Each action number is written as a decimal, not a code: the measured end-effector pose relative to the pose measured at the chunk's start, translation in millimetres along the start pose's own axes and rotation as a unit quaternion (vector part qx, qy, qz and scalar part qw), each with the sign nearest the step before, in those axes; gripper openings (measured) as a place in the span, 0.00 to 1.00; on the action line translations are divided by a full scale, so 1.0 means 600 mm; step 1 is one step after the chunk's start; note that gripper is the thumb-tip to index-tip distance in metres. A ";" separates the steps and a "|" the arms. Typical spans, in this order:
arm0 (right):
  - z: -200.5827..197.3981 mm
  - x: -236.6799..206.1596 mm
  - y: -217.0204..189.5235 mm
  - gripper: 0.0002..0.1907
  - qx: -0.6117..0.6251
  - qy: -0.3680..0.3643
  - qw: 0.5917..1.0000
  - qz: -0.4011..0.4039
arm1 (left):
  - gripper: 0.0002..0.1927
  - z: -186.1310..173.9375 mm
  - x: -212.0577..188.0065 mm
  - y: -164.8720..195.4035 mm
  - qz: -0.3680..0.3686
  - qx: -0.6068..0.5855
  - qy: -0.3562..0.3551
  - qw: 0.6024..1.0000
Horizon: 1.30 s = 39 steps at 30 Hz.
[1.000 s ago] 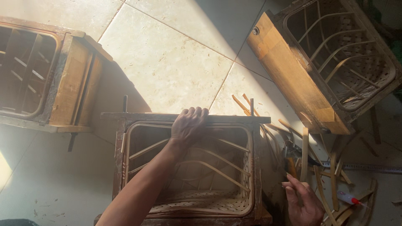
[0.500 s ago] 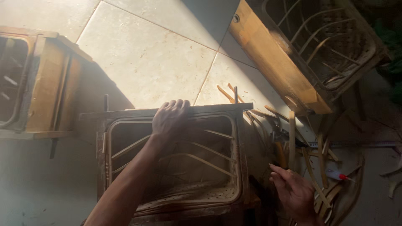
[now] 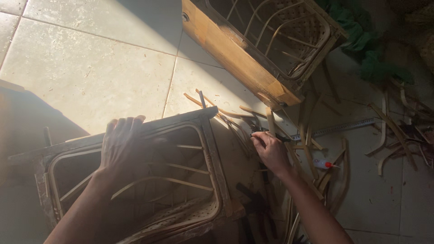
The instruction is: The person weaves a basket by inserting thin wooden strips into a mold, using a hammer and pliers to secure and trim the pieces. They repeatedly adjust the strips and tap them into place to form the basket's structure.
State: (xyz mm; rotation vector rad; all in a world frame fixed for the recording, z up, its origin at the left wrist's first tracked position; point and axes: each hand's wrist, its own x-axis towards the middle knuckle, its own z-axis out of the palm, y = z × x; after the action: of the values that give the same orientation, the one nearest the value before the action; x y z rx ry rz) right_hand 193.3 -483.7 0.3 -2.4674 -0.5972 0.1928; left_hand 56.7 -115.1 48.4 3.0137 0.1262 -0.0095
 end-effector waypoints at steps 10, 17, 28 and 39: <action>0.111 0.142 -0.031 0.11 -0.144 -0.209 0.963 0.096 | 0.27 0.136 -0.352 0.063 0.153 -0.090 -0.009 0.984; 0.127 0.168 -0.005 0.15 -0.110 -0.027 0.991 -0.071 | 0.27 0.240 -0.396 0.074 0.173 -0.089 -0.020 0.981; 0.059 0.144 0.015 0.11 0.267 -0.194 0.933 0.141 | 0.43 0.193 -0.375 0.088 0.060 -0.242 -0.181 0.951; 0.082 0.018 0.009 0.20 -0.115 -0.194 0.967 0.122 | 0.46 0.144 -0.366 0.072 0.053 -0.215 -0.164 0.961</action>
State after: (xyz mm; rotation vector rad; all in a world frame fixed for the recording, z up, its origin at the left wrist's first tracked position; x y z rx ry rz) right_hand 191.6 -457.4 -43.0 -2.7471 -0.4930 0.7552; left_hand -158.4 -186.5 -29.7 2.5360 -0.0596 -0.4127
